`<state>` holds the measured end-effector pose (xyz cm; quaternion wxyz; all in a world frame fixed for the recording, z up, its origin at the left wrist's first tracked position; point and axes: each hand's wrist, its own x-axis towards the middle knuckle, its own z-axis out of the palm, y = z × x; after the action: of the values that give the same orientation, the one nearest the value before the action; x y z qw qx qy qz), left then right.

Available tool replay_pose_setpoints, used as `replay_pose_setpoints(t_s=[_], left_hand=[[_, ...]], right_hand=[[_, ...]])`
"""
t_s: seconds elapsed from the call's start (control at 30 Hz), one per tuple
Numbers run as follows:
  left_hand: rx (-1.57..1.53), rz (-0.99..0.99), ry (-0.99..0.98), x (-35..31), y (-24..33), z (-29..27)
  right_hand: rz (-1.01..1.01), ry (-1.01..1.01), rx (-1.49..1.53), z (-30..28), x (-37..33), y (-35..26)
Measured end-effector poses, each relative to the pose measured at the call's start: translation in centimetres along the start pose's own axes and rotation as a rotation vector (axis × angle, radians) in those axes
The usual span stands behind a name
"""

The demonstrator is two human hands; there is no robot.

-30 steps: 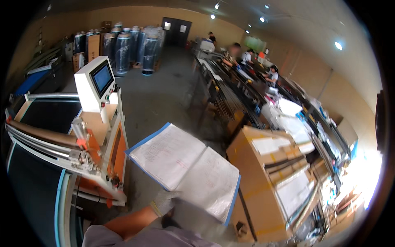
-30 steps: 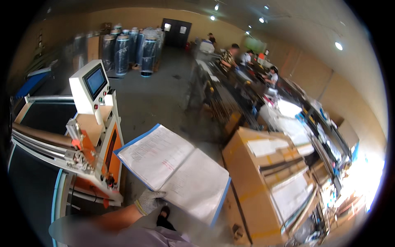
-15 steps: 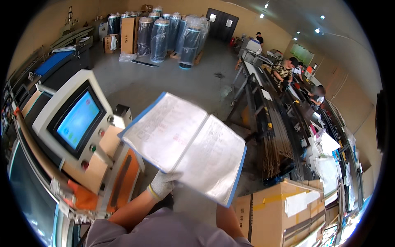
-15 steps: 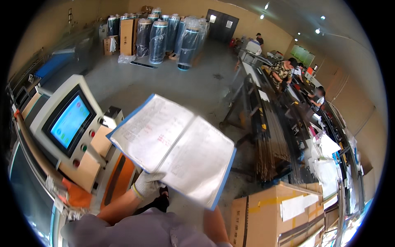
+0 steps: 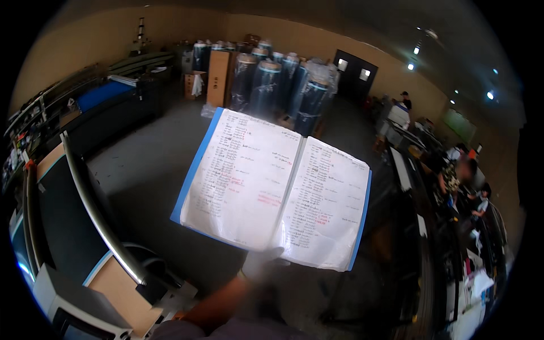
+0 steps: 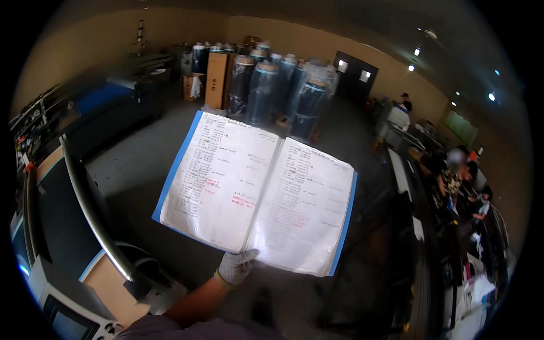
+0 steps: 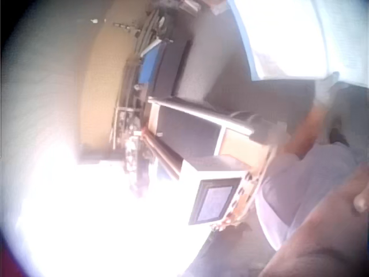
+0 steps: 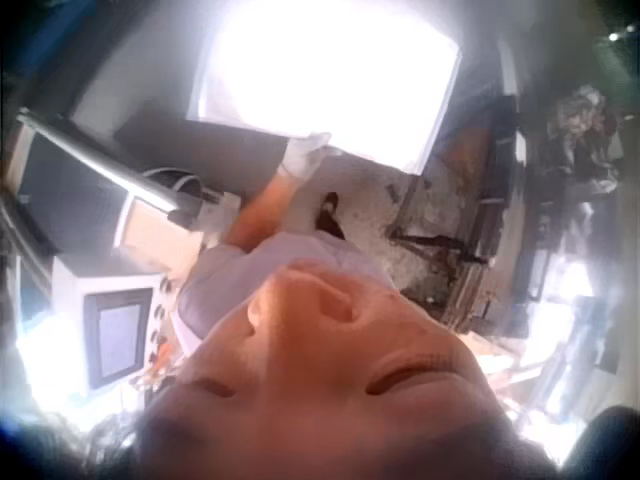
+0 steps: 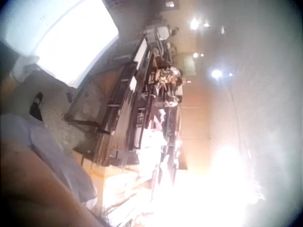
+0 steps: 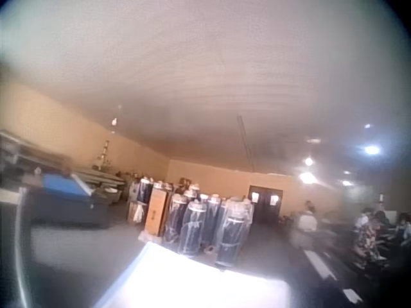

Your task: The person aligns a large sheet of dark window film on a glass pane using a cutting machine, then uses a squeegee to smooth the film and remove air bubbles. They later consult a notebook and operate a control panel on a second machine.

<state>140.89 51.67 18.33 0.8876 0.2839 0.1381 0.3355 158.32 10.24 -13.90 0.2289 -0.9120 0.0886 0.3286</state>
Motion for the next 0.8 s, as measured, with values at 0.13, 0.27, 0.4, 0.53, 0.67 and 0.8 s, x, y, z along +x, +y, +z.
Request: replay_pose_setpoints(t_s=[0.13,0.27,0.4,0.53,0.67,0.8], left_hand=[[0.058,0.099,0.036,10.8,1.3,-3.2],[0.185,0.133,0.186,19.9,4.5,-8.1],[0.229,0.196,0.397,25.6,7.0,-11.8],[0.178,0.292,0.492,34.5,12.5,-14.2],[0.201,0.385,0.513,44.2,17.8,-21.9],[0.179,0.303,0.493,57.4,26.9,-26.0]], right_hand=[[-0.054,-0.055,-0.082,-0.6,10.0,-13.8],[-0.195,-0.088,-0.166,-1.8,19.4,-30.6],[-0.374,-0.144,-0.189,0.8,28.1,-47.2],[-0.731,-0.411,-0.052,11.8,31.3,-67.5],[-1.449,-1.103,-0.300,22.1,16.4,-87.4],[-0.850,-1.719,0.244,26.6,4.2,-103.3]])
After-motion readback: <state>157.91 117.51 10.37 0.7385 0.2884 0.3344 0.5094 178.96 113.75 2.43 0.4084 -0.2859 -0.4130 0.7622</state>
